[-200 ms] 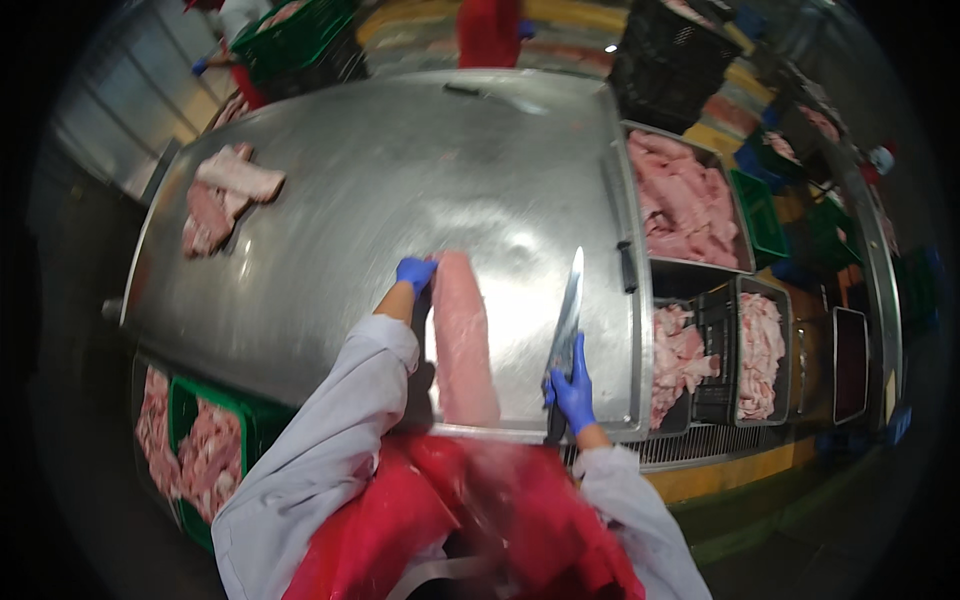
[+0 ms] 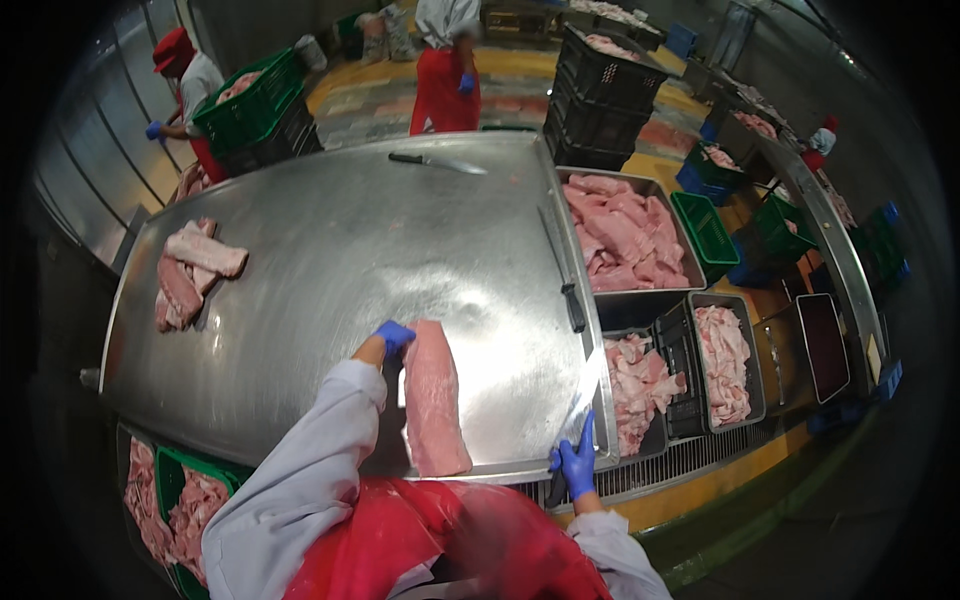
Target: The person trims fat and connective tissue from large slabs of pork belly using a boning knife. They repeatedly slice off fat layers, place trimmed meat into a tray, and discard fat into a green bin. The person handles multiple pieces sequentially on a stainless steel table.
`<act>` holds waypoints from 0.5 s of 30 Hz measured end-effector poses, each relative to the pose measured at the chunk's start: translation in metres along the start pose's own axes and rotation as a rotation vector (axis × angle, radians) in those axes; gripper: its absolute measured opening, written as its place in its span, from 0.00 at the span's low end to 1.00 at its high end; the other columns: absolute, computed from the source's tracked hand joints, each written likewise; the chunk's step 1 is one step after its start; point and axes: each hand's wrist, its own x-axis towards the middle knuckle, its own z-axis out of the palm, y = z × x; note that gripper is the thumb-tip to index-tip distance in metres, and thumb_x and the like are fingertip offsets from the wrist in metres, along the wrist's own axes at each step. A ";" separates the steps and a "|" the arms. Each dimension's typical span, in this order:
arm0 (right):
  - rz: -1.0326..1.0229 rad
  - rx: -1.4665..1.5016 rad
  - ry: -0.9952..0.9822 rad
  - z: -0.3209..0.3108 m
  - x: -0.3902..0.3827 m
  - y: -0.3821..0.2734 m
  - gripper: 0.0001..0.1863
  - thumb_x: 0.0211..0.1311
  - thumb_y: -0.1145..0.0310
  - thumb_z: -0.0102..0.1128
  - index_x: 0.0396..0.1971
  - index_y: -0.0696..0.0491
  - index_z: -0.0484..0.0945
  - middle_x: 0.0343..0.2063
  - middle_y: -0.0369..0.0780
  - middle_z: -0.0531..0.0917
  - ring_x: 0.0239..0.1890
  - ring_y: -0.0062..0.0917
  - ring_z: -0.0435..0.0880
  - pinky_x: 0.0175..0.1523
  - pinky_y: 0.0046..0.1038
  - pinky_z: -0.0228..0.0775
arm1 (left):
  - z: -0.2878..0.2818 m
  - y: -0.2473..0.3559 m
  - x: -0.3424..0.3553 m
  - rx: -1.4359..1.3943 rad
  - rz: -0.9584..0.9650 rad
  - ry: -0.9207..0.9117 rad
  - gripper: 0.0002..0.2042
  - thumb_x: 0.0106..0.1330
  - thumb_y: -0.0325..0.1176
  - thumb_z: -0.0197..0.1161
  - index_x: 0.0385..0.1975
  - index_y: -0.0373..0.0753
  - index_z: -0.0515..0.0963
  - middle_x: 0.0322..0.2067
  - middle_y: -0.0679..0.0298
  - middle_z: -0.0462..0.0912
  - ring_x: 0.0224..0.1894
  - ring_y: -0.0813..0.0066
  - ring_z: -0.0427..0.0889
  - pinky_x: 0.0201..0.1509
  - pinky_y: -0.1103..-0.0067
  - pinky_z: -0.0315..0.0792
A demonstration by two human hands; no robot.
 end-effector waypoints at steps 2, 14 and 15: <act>-0.060 0.045 0.116 -0.016 -0.018 0.010 0.49 0.62 0.87 0.46 0.77 0.36 0.36 0.35 0.41 0.78 0.20 0.21 0.74 0.22 0.23 0.70 | 0.008 0.016 -0.022 -0.037 0.034 -0.009 0.10 0.59 0.31 0.63 0.32 0.30 0.83 0.25 0.57 0.83 0.25 0.67 0.82 0.28 0.71 0.75; -0.051 0.020 0.003 -0.024 0.001 0.022 0.48 0.65 0.84 0.48 0.76 0.34 0.36 0.24 0.37 0.76 0.18 0.19 0.74 0.21 0.22 0.71 | -0.104 0.014 -0.198 -0.528 0.758 0.451 0.01 0.62 0.25 0.59 0.30 0.38 0.76 0.27 0.74 0.73 0.30 0.86 0.69 0.33 0.83 0.67; -0.043 0.016 -0.013 -0.020 0.006 0.018 0.48 0.65 0.84 0.48 0.76 0.34 0.36 0.24 0.36 0.76 0.18 0.19 0.74 0.21 0.22 0.71 | -0.127 0.009 -0.204 -0.475 0.791 0.501 0.01 0.62 0.24 0.59 0.30 0.39 0.76 0.27 0.74 0.73 0.30 0.86 0.68 0.33 0.83 0.66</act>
